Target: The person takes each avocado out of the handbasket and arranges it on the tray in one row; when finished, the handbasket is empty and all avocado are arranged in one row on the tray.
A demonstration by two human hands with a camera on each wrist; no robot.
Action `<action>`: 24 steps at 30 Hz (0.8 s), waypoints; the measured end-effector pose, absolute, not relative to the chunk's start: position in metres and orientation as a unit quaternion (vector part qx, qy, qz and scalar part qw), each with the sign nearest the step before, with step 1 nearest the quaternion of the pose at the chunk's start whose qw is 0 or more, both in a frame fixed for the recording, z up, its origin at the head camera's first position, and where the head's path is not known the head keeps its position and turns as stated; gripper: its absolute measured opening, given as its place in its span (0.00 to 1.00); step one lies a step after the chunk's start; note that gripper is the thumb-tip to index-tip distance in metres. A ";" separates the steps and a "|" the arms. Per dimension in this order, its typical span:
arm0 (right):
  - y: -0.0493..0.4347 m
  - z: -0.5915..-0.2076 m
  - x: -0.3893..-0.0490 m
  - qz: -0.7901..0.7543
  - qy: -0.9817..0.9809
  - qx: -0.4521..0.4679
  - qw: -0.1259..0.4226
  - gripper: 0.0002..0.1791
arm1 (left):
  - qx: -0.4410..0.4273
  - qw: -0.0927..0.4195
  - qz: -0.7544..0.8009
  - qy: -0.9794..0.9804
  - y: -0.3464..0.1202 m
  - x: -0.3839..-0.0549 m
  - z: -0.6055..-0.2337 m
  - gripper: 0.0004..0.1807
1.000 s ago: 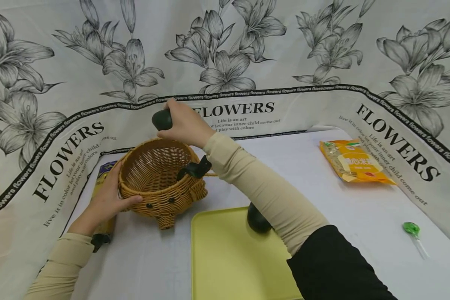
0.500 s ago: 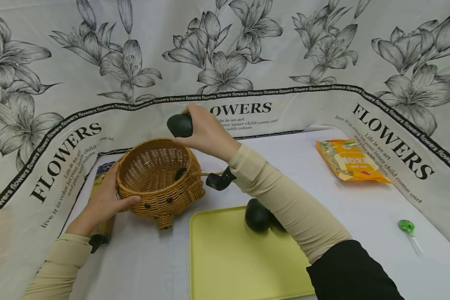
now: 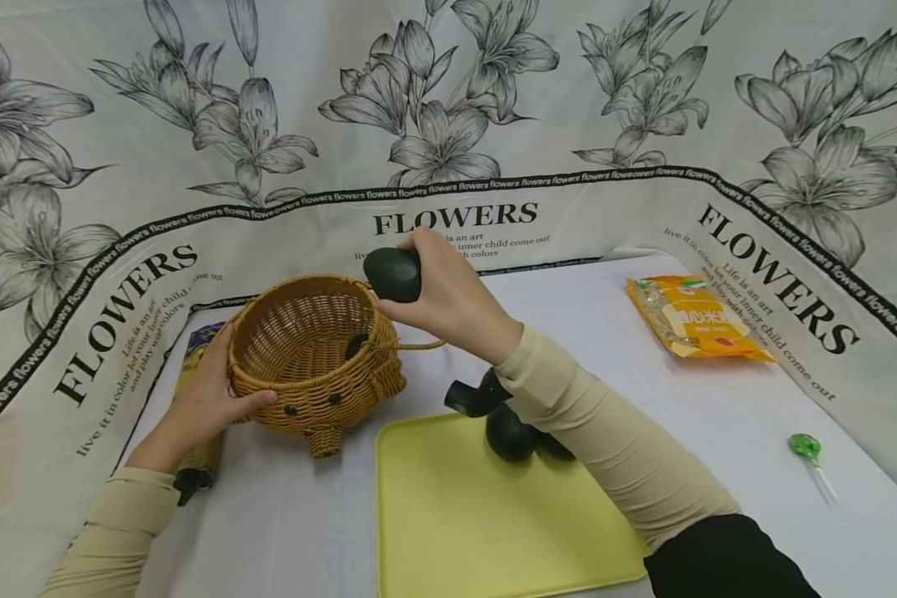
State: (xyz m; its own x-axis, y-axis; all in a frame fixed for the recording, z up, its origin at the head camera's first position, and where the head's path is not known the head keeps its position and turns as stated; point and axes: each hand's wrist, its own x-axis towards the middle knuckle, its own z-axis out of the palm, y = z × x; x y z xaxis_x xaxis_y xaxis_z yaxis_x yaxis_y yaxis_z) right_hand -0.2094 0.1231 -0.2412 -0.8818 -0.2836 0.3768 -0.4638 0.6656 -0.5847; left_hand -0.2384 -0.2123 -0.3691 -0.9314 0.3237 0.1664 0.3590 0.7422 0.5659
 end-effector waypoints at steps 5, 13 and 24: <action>0.128 -0.256 -0.197 0.355 -0.903 0.205 0.131 0.32 | -0.182 0.031 -0.307 -0.934 -0.212 -0.238 -0.368 0.64; 0.134 -0.284 -0.176 0.355 -0.907 0.192 0.116 0.32 | -0.182 0.031 -0.309 -0.933 -0.213 -0.239 -0.369 0.64; 0.143 -0.340 -0.141 0.326 -0.925 0.179 0.075 0.32 | -0.183 0.029 -0.312 -0.932 -0.214 -0.239 -0.370 0.64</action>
State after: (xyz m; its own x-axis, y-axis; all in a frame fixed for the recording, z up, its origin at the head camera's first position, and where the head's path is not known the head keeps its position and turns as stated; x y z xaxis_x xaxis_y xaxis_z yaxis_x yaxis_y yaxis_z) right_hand -0.1413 0.1429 -0.3404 -0.9249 -0.2818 0.2554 -0.3796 0.7234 -0.5767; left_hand -0.2393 -0.2138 -0.3697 -0.9313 0.3227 0.1688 0.3593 0.7383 0.5708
